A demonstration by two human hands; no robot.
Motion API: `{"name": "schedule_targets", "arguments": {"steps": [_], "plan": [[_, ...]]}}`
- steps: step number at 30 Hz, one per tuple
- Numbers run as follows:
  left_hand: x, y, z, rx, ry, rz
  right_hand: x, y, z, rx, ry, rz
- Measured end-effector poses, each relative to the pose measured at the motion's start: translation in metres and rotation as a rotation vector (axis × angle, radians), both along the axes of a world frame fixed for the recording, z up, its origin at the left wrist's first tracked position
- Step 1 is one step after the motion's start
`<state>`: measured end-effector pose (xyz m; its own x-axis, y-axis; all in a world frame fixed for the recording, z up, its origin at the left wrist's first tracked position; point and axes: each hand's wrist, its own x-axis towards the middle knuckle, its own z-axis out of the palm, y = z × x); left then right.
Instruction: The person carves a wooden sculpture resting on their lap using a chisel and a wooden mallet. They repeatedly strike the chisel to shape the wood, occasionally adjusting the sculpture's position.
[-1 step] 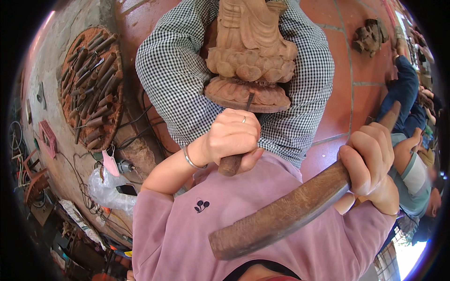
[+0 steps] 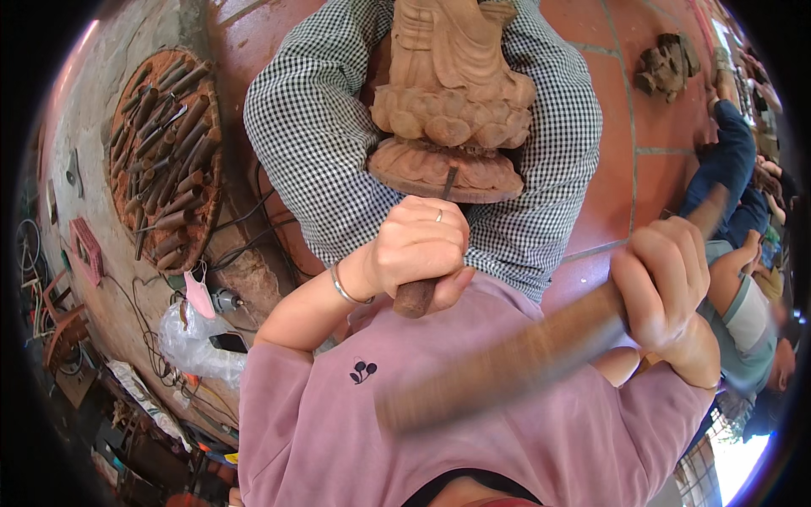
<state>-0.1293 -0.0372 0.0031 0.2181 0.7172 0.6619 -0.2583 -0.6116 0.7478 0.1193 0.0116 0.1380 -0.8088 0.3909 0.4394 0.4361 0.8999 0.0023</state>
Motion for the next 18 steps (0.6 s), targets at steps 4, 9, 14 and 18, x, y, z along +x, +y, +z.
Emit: {"name": "schedule_targets", "arguments": {"steps": [4, 9, 14, 18], "plan": [[0.002, -0.004, -0.002, 0.02, 0.027, 0.027, -0.007, -0.003, 0.016, 0.026, -0.146, -0.019], [0.009, -0.006, -0.002, 0.018, 0.027, 0.084, -0.005, 0.003, 0.013, 0.046, -0.223, -0.051], [0.013, -0.005, -0.001, 0.02, 0.034, 0.11, -0.002, -0.004, 0.003, -0.03, -0.04, -0.01], [0.015, -0.004, -0.004, 0.02, 0.055, 0.104, -0.001, 0.003, 0.011, 0.011, -0.133, -0.023]]}}
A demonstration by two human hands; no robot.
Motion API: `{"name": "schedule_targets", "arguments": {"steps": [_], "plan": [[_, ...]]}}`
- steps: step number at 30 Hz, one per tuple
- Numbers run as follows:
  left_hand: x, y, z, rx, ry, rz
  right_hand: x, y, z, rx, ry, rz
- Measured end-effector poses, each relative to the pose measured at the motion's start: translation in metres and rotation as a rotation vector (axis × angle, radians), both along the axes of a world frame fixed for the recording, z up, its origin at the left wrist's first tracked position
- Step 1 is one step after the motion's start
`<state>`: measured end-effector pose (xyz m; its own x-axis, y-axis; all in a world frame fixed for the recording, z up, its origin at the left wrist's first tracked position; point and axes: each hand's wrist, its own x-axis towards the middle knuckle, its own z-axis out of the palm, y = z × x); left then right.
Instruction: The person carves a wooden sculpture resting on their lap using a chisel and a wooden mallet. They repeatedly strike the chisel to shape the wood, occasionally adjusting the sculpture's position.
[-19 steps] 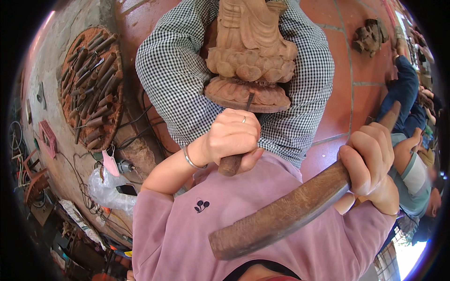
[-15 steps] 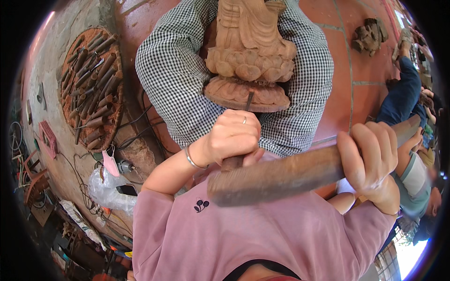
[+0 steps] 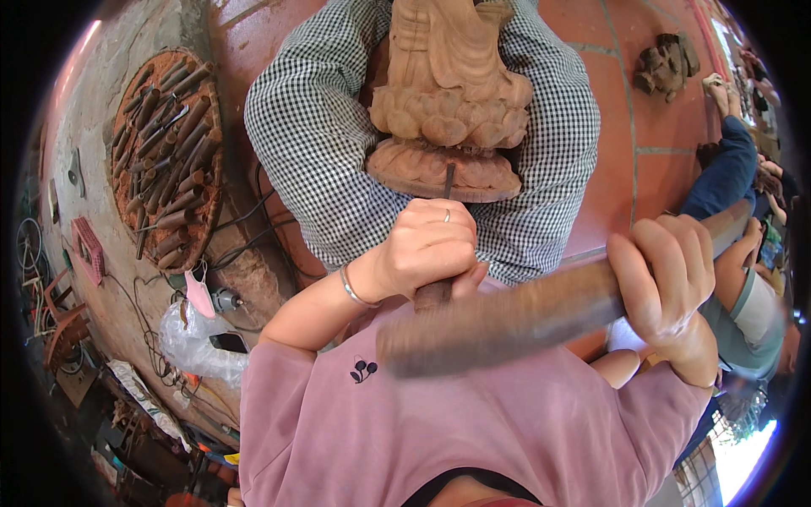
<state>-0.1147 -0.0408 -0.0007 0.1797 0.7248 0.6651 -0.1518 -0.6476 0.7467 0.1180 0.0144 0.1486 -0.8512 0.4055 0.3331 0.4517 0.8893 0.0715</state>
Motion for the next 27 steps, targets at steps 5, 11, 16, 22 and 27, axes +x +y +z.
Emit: {"name": "schedule_targets", "arguments": {"steps": [5, 11, 16, 22, 27], "plan": [[-0.001, 0.004, 0.005, -0.023, -0.001, -0.018, 0.005, 0.001, -0.006, -0.019, 0.017, -0.004], [0.003, 0.001, 0.004, -0.034, -0.024, 0.034, 0.007, 0.001, -0.012, -0.077, 0.038, -0.02], [0.004, -0.001, 0.002, 0.051, -0.008, 0.041, 0.005, 0.0, -0.007, -0.017, -0.001, -0.036], [-0.002, 0.002, 0.01, -0.001, 0.035, 0.007, 0.006, 0.002, -0.007, -0.028, 0.085, 0.021], [-0.002, 0.008, 0.009, -0.043, 0.015, 0.01, 0.007, 0.006, -0.007, 0.014, 0.079, -0.003]]}}
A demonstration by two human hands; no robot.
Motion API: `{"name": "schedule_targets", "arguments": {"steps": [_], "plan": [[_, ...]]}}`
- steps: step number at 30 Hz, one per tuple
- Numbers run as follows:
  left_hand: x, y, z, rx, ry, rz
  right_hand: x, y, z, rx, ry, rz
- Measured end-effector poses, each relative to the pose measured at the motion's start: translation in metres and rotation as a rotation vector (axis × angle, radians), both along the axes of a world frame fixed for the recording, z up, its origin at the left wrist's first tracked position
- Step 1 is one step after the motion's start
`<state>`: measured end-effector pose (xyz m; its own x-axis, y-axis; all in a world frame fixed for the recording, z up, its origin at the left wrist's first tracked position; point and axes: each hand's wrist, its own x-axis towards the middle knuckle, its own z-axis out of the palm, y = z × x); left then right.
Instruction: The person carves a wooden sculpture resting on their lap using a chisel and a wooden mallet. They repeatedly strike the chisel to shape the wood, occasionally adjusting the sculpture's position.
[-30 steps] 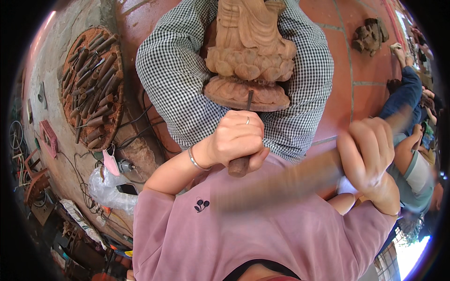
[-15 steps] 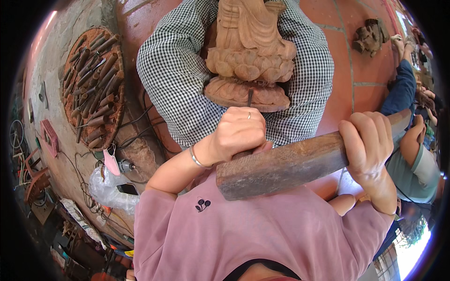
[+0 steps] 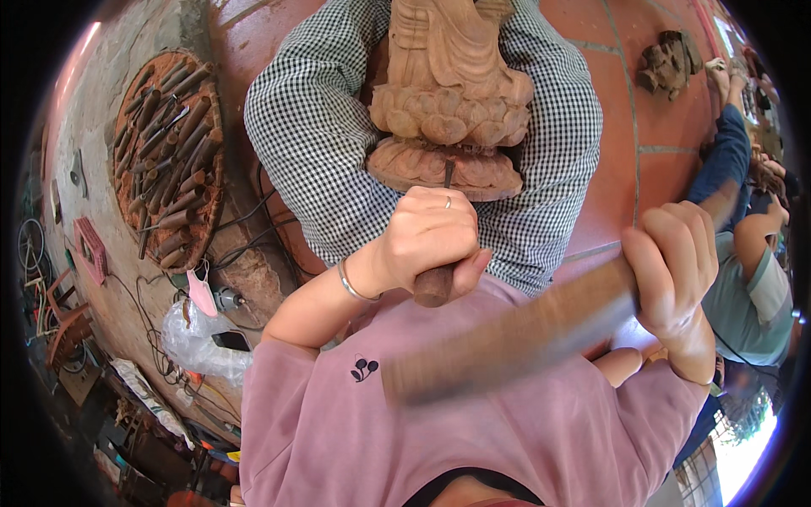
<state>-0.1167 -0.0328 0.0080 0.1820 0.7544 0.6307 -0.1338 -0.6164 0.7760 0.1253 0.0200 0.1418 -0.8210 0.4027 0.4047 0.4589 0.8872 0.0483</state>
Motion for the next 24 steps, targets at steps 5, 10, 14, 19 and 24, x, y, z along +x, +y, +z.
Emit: {"name": "schedule_targets", "arguments": {"steps": [5, 10, 14, 19, 24], "plan": [[0.001, 0.002, -0.002, -0.024, -0.02, 0.011, 0.001, -0.002, -0.007, -0.04, 0.029, 0.015], [-0.001, 0.007, -0.01, 0.005, 0.046, -0.028, -0.003, -0.004, 0.01, -0.003, -0.151, -0.055], [0.006, 0.001, -0.01, 0.105, 0.006, -0.037, 0.003, -0.004, -0.006, -0.156, 0.101, 0.062], [0.003, -0.01, -0.002, 0.166, 0.05, -0.068, 0.007, -0.001, -0.008, -0.119, 0.087, 0.039], [-0.005, -0.002, 0.0, 0.024, -0.006, -0.081, 0.007, 0.0, -0.008, -0.143, 0.109, 0.033]]}}
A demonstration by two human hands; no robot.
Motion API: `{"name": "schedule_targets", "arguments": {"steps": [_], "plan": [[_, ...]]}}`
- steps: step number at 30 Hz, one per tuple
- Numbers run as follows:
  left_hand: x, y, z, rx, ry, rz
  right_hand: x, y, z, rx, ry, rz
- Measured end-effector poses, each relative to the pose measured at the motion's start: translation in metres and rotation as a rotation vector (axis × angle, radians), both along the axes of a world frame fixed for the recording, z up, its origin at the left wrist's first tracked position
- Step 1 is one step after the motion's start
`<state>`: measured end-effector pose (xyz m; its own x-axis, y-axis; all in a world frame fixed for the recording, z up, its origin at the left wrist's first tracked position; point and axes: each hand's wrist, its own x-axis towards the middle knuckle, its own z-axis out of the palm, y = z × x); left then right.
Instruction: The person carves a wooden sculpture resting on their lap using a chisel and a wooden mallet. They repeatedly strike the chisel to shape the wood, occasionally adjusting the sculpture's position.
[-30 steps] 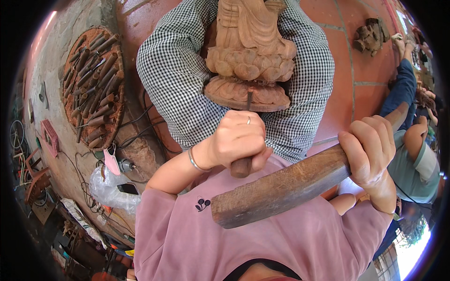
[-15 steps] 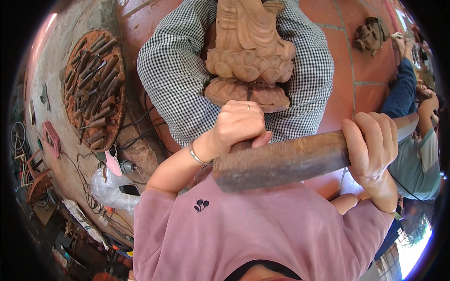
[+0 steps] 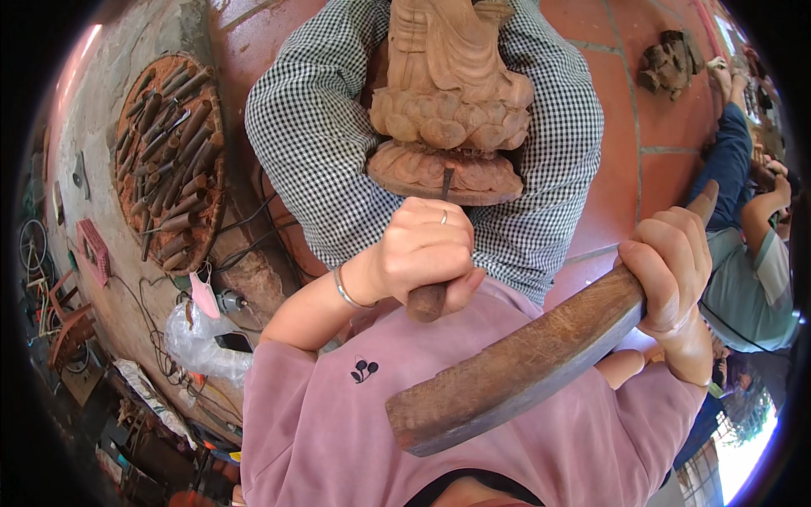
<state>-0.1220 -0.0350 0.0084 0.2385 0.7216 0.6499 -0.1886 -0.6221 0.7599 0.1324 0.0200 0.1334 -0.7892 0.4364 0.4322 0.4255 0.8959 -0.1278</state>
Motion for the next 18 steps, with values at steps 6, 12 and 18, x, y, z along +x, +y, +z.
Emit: {"name": "schedule_targets", "arguments": {"steps": [6, 12, 18], "plan": [[-0.005, 0.009, 0.004, -0.079, -0.041, 0.027, -0.007, 0.0, 0.001, 0.105, -0.039, -0.052], [-0.004, 0.009, 0.001, -0.055, -0.049, -0.003, -0.004, -0.006, -0.011, 0.069, 0.108, -0.047], [-0.003, 0.007, -0.001, -0.054, -0.031, -0.015, -0.004, -0.007, 0.001, 0.077, -0.042, -0.059]]}}
